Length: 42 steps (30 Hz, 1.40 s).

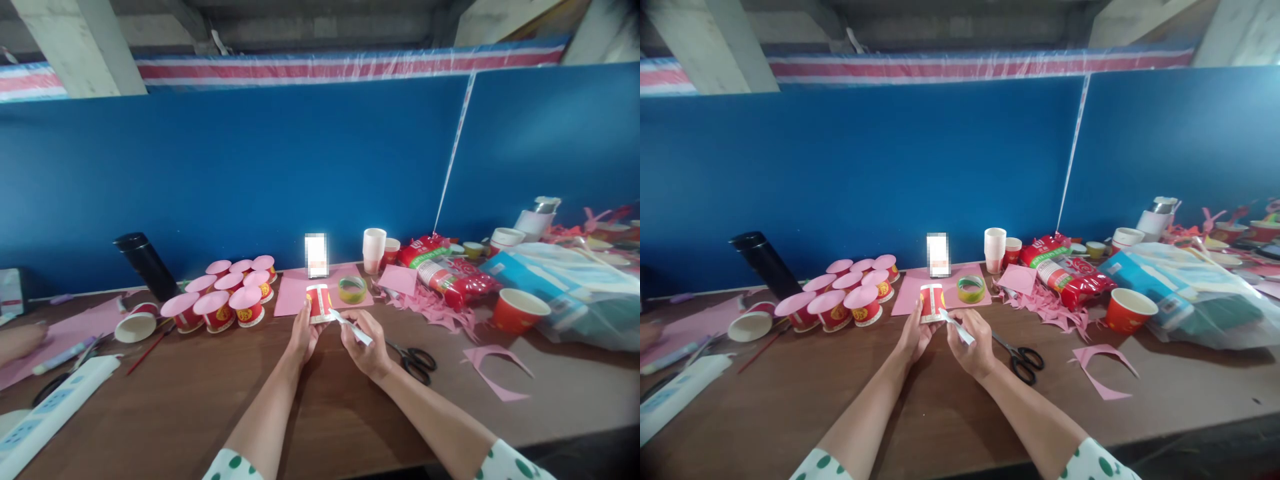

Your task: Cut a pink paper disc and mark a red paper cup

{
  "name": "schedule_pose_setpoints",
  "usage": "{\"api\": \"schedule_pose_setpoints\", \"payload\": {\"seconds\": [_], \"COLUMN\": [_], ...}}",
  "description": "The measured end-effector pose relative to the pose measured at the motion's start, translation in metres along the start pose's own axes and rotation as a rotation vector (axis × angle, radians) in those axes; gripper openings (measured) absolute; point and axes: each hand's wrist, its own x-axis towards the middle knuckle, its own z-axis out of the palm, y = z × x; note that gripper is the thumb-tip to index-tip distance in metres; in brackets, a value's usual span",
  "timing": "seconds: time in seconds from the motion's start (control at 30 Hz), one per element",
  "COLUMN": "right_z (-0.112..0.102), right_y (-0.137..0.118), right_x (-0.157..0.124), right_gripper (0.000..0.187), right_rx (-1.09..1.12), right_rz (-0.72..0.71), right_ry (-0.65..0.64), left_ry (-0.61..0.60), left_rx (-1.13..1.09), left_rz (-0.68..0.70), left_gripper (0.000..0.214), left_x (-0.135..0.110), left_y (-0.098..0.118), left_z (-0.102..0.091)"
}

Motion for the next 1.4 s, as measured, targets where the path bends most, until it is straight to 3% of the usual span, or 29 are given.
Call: {"api": "schedule_pose_setpoints", "payload": {"seconds": [0.93,1.2,1.4], "right_z": [-0.0003,0.001,0.0015], "right_y": [-0.0021,0.0008,0.0004], "right_x": [-0.0005,0.0025,0.0006], "right_gripper": [0.012,0.014,0.01], "right_rx": [0.024,-0.047,-0.018], "right_rz": [-0.027,-0.038,-0.013], "right_ry": [-0.067,0.009,-0.018], "left_ry": [-0.017,-0.022,-0.002], "left_rx": [0.017,-0.012,-0.016], "left_rz": [0.046,0.024,0.005], "left_gripper": [0.032,0.036,0.035], "left_x": [0.0025,0.0005,0.0029], "left_y": [-0.0027,-0.0008,-0.002], "left_z": [-0.0001,0.0013,-0.0015]}}
